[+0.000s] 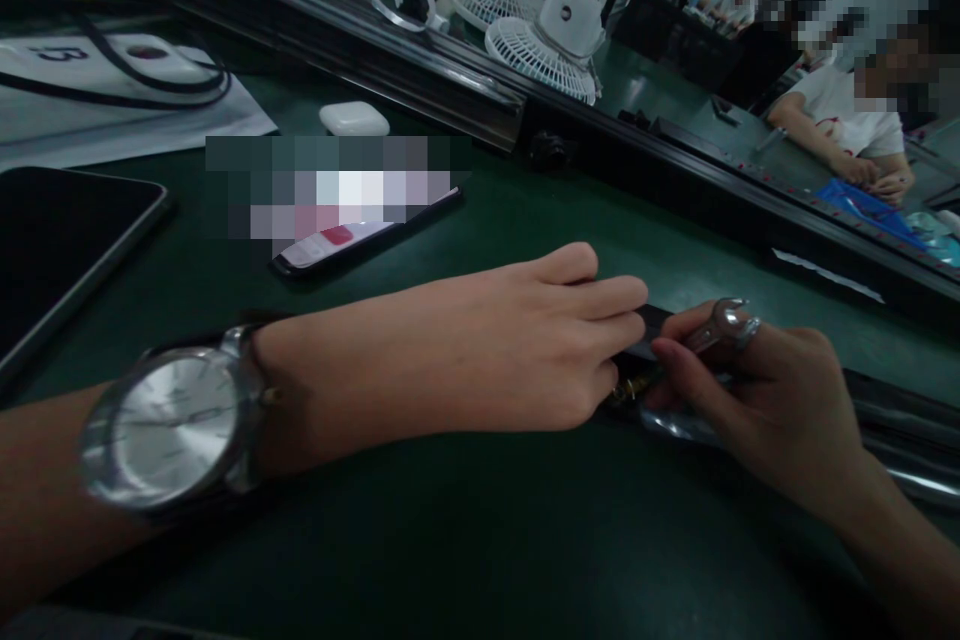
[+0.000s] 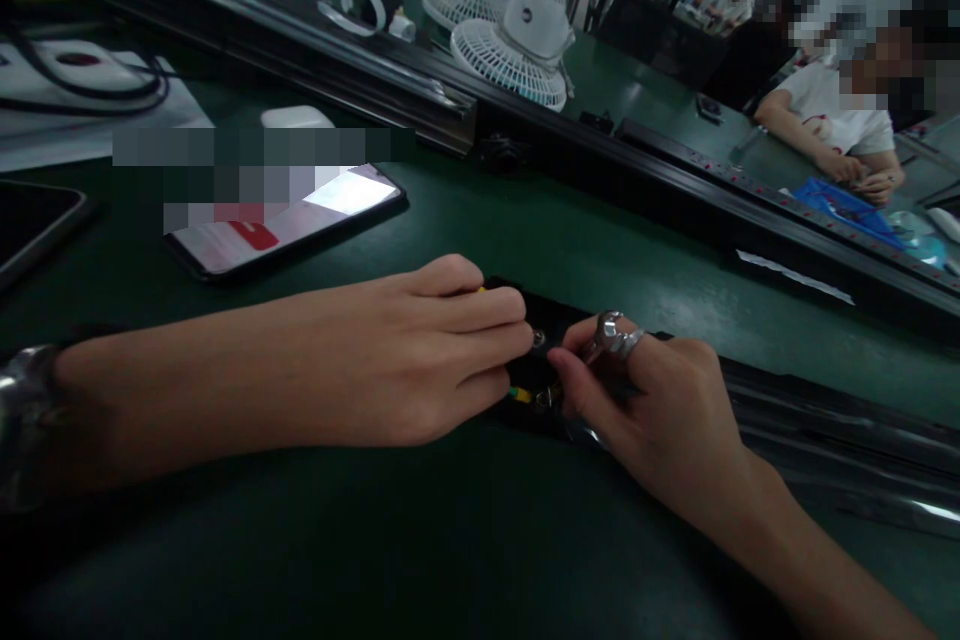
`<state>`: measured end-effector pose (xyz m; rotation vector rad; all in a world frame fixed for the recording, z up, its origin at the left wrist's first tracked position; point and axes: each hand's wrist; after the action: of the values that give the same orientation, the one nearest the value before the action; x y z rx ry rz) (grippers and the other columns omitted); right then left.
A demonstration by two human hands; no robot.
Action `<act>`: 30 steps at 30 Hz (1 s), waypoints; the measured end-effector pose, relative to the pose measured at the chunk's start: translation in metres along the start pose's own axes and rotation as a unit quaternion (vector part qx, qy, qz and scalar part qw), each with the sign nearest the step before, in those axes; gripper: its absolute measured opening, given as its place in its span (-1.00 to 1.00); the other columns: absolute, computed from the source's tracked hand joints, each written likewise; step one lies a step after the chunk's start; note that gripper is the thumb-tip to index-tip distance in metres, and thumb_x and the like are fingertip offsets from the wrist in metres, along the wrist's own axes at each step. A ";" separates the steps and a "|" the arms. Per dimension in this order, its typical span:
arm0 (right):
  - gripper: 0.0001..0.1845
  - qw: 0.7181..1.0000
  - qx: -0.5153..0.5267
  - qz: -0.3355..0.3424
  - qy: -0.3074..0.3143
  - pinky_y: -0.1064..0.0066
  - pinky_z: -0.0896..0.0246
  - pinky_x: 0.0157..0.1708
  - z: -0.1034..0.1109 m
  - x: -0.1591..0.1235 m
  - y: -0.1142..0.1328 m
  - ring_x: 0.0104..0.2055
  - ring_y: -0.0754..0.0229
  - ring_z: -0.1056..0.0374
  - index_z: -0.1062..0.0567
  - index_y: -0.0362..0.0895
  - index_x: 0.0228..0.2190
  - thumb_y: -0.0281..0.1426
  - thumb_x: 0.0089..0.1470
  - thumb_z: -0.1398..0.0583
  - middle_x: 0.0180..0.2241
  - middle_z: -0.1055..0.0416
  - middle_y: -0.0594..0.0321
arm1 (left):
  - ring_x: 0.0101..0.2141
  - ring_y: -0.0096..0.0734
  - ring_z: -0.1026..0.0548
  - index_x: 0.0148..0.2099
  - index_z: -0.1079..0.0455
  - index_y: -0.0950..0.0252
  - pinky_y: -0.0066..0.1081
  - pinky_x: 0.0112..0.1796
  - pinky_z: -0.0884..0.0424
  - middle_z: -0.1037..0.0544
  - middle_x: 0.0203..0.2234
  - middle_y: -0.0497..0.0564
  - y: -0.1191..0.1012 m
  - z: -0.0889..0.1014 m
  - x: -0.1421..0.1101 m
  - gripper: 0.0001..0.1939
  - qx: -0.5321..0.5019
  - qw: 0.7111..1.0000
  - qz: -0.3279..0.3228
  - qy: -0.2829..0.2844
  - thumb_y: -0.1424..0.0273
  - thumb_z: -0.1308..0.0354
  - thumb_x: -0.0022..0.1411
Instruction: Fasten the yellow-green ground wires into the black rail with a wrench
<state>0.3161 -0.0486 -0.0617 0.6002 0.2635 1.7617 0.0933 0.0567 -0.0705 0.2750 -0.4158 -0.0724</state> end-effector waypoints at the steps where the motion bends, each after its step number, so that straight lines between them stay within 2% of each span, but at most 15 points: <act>1: -0.91 1.000 0.001 -0.001 -0.003 0.49 -0.34 -0.59 -0.001 0.000 0.000 -0.60 0.26 -0.53 -0.51 -0.09 -0.31 -0.40 0.30 -0.25 -0.58 -0.58 0.39 | -0.06 -0.16 -0.43 -0.31 -0.49 0.19 -0.21 -0.15 -0.35 -0.54 -0.25 0.03 0.000 0.000 0.000 -0.86 0.005 1.000 -0.003 0.010 0.42 -0.24 0.37; 4: -0.92 1.000 0.006 -0.002 -0.008 0.52 -0.35 -0.58 -0.002 0.000 0.000 -0.59 0.27 -0.54 -0.50 -0.08 -0.31 -0.41 0.29 -0.25 -0.57 -0.59 0.41 | -0.10 -0.17 -0.42 -0.31 -0.47 0.18 -0.19 -0.19 -0.33 -0.54 -0.29 0.02 0.000 0.000 0.000 -0.85 0.011 1.000 -0.007 0.025 0.41 -0.23 0.38; 11: -0.90 0.999 0.023 -0.024 -0.010 0.54 -0.38 -0.58 -0.003 0.002 0.000 -0.60 0.28 -0.54 -0.50 -0.06 -0.33 -0.41 0.29 -0.25 -0.59 -0.59 0.43 | -0.23 -0.20 -0.44 -0.33 -0.45 0.17 -0.18 -0.19 -0.31 -0.45 -0.51 -0.04 -0.002 -0.003 -0.001 -0.86 -0.016 1.000 0.000 0.009 0.38 -0.28 0.33; 15: -0.89 0.999 0.028 -0.031 -0.020 0.54 -0.39 -0.60 -0.002 0.000 0.003 -0.62 0.26 -0.54 -0.50 -0.06 -0.34 -0.41 0.28 -0.27 -0.60 -0.60 0.42 | -0.25 -0.22 -0.46 -0.29 -0.44 0.15 -0.17 -0.20 -0.33 -0.46 -0.50 -0.07 -0.001 -0.002 -0.002 -0.90 -0.029 0.999 -0.009 0.035 0.40 -0.27 0.32; 20: -0.90 0.998 0.030 -0.048 -0.025 0.56 -0.40 -0.64 0.004 -0.006 0.007 -0.59 0.23 -0.57 -0.50 -0.05 -0.34 -0.41 0.27 -0.28 -0.58 -0.61 0.39 | -0.28 -0.22 -0.45 -0.32 -0.43 0.17 -0.20 -0.26 -0.28 -0.48 -0.50 -0.07 0.003 -0.001 -0.001 -0.84 -0.083 0.996 -0.012 0.028 0.41 -0.36 0.26; 26: -0.89 0.998 0.031 -0.052 -0.024 0.59 -0.40 -0.61 0.006 -0.009 0.009 -0.59 0.27 -0.57 -0.50 -0.05 -0.34 -0.38 0.26 -0.30 -0.57 -0.62 0.42 | -0.22 -0.21 -0.45 -0.24 -0.48 0.15 -0.21 -0.22 -0.23 -0.54 -0.43 -0.05 0.004 -0.002 0.000 -0.91 -0.108 0.992 -0.004 0.066 0.42 -0.26 0.37; 30: -0.88 0.998 0.033 -0.054 -0.025 0.61 -0.39 -0.60 0.006 -0.010 0.011 -0.58 0.28 -0.57 -0.50 -0.05 -0.35 -0.38 0.26 -0.30 -0.57 -0.62 0.42 | -0.26 -0.23 -0.42 -0.28 -0.49 0.17 -0.22 -0.26 -0.20 -0.52 -0.49 -0.06 0.004 -0.001 0.000 -0.90 -0.111 0.993 -0.004 0.044 0.44 -0.32 0.31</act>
<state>0.3119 -0.0615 -0.0540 0.6645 0.3161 1.6364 0.0938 0.0609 -0.0698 0.0595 -0.3148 -0.1129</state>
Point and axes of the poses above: each hand's wrist, its own x-axis towards the middle knuckle, its own z-axis out of the back of the hand, y = z × x
